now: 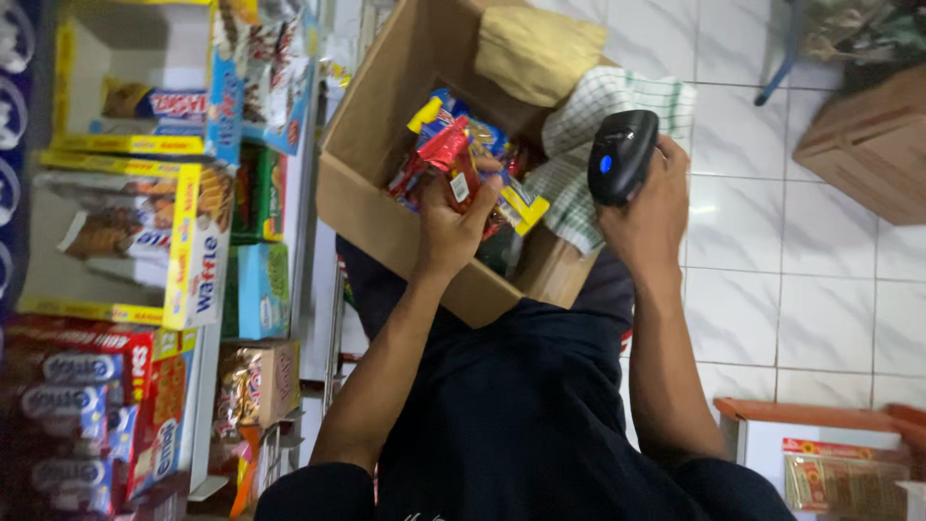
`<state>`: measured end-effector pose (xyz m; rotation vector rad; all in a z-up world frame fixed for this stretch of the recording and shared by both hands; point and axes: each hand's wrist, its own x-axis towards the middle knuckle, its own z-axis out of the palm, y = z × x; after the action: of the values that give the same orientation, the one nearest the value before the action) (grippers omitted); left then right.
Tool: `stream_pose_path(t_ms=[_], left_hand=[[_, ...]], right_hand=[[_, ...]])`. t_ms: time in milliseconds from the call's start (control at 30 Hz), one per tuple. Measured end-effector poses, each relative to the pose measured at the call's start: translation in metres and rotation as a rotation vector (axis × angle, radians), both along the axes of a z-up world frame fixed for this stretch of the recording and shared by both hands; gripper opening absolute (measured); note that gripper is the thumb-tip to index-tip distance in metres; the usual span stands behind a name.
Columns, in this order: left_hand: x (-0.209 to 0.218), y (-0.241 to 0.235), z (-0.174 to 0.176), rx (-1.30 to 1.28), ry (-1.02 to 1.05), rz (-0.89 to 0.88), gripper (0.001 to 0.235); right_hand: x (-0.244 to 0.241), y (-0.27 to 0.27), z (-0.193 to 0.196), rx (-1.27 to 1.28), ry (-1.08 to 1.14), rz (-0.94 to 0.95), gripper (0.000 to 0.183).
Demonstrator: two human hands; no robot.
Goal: The person scans various snack packages, including wafers and biscuits, using a handheld barcode scanner. After scanning, the person places the items back onto the store shelves, organizing them into their respective boxes.
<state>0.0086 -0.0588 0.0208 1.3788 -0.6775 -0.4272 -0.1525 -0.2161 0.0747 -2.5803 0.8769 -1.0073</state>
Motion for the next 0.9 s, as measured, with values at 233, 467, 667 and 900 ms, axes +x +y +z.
stream_pose_path(t_ms=[233, 467, 667, 900], left_hand=[[-0.015, -0.019, 0.009, -0.006, -0.363, -0.059, 0.081], [-0.016, -0.011, 0.019, -0.018, 0.265, -0.162, 0.092], [-0.021, 0.001, 0.007, 0.044, -0.006, -0.006, 0.035], [-0.02, 0.042, -0.003, 0.016, 0.045, -0.038, 0.034]], right_hand=[[-0.004, -0.018, -0.04, 0.439, -0.166, -0.015, 0.038], [-0.035, 0.0, -0.019, 0.684, -0.374, 0.031, 0.029], [-0.014, 0.036, 0.017, 0.721, -0.254, 0.548, 0.036], [0.028, 0.051, 0.029, 0.679, -0.242, 0.549, 0.029]])
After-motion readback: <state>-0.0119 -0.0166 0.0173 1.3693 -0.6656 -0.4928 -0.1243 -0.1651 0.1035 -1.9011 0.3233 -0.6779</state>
